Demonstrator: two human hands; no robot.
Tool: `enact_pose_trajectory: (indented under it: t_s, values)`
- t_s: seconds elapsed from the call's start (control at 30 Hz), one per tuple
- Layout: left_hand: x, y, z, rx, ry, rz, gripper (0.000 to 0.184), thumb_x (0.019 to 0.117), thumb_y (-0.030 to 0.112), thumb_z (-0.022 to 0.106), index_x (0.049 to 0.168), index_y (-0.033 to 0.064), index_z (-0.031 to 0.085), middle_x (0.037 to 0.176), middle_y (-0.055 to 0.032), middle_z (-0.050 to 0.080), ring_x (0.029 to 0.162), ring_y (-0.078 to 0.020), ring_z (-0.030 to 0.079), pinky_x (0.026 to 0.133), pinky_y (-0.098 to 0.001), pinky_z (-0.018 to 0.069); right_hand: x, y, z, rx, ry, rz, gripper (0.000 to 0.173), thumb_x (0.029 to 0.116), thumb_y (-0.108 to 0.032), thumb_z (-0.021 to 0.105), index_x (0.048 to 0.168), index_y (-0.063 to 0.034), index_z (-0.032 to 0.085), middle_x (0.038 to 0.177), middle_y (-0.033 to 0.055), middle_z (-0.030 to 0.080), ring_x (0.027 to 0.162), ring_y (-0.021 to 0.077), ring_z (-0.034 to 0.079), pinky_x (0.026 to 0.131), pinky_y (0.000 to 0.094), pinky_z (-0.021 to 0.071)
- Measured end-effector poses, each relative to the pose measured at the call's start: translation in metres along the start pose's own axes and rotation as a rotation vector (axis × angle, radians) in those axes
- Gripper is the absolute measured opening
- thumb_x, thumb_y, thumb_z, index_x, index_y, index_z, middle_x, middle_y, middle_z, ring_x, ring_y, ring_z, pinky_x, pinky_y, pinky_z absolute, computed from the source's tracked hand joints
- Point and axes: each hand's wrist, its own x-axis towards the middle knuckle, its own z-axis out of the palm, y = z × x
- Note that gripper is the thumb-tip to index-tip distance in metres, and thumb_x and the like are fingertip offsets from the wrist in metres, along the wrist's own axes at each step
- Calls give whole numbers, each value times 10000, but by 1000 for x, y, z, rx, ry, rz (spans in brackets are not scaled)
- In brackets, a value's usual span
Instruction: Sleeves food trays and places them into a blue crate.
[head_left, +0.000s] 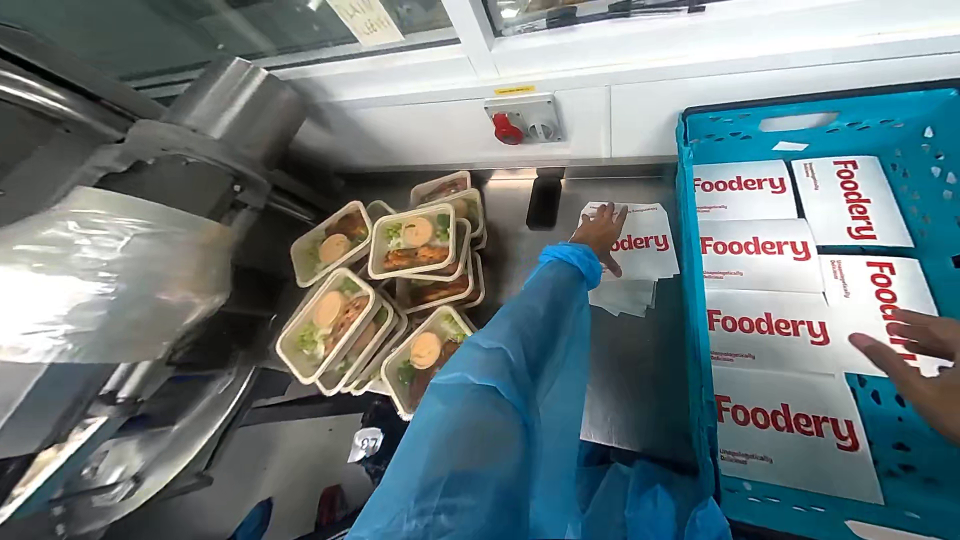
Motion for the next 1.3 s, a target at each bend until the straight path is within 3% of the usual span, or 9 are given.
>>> enact_pose_trajectory:
  t_s: [0.2, 0.33, 0.43, 0.63, 0.73, 0.8, 0.9, 1.1, 1.3]
  values:
    - [25, 20, -2, 1, 32, -129, 812, 790, 58, 850, 1488, -23, 444, 1544, -288, 371, 1426, -484, 377, 986, -697, 455, -28, 5, 23, 78, 48, -2, 724, 931, -523, 648, 1417, 2, 540, 1251, 251, 660, 1095, 451, 652, 887, 661, 507]
    - [26, 10, -15, -67, 90, -142, 936, 702, 218, 946, 1455, -35, 451, 1480, -285, 457, 1416, -457, 408, 1047, -677, 417, -38, -3, 32, 98, 114, 18, 728, 917, -507, 655, 1413, 15, 541, 1265, 281, 641, 1102, 489, 634, 891, 688, 483]
    - [5, 9, -33, -225, 154, -94, 561, 864, 124, 809, 1333, -39, 549, 1329, -259, 593, 1269, -433, 568, 1008, -629, 482, -39, -15, 35, 62, 177, -9, 672, 933, -450, 675, 1393, 26, 560, 1255, 343, 610, 1084, 558, 606, 870, 730, 456]
    - [-206, 22, -92, -504, 511, 303, 188, 980, 145, 670, 1100, 6, 710, 918, -94, 723, 810, -153, 700, 763, -343, 599, -31, -105, 23, 325, 142, -333, 673, 917, -497, 679, 1413, -55, 571, 1339, 190, 637, 1187, 383, 638, 947, 630, 518]
    - [-312, 48, -73, -555, 607, 160, 259, 986, 147, 664, 1223, 47, 690, 898, -38, 708, 713, -80, 653, 636, -245, 572, -46, -159, 55, 468, -48, -460, 453, 841, -457, 760, 1185, -170, 691, 1012, -49, 729, 916, 109, 709, 794, 377, 619]
    - [-357, 49, -46, -622, 644, 82, 286, 987, 144, 665, 1260, 61, 685, 923, -19, 711, 706, -57, 635, 637, -229, 566, -64, -175, 75, 514, -71, -485, 323, 820, -463, 768, 995, -201, 699, 923, -68, 684, 811, 77, 674, 689, 325, 599]
    - [-404, 43, 1, -742, 682, 23, 271, 984, 133, 664, 1243, 63, 710, 941, -2, 714, 701, -25, 608, 634, -198, 547, -88, -185, 90, 487, -139, -492, 540, 808, -483, 792, 1171, -108, 654, 1194, 101, 624, 1025, 244, 639, 762, 461, 570]
    - [-440, 10, 67, -1127, 633, -64, 247, 987, 104, 656, 1221, 73, 730, 967, -15, 715, 784, -66, 668, 720, -246, 595, -133, -219, 117, 284, -378, -359, 385, 731, -486, 831, 942, -202, 680, 717, -64, 653, 592, 86, 639, 520, 334, 563]
    - [-474, -62, 81, -1366, 533, 202, 238, 969, -27, 594, 1135, 19, 758, 1120, -72, 725, 966, -111, 696, 852, -278, 605, -166, -267, 114, 249, -566, -362, 267, 802, -513, 783, 854, -272, 680, 747, -111, 704, 675, 35, 688, 554, 242, 580]
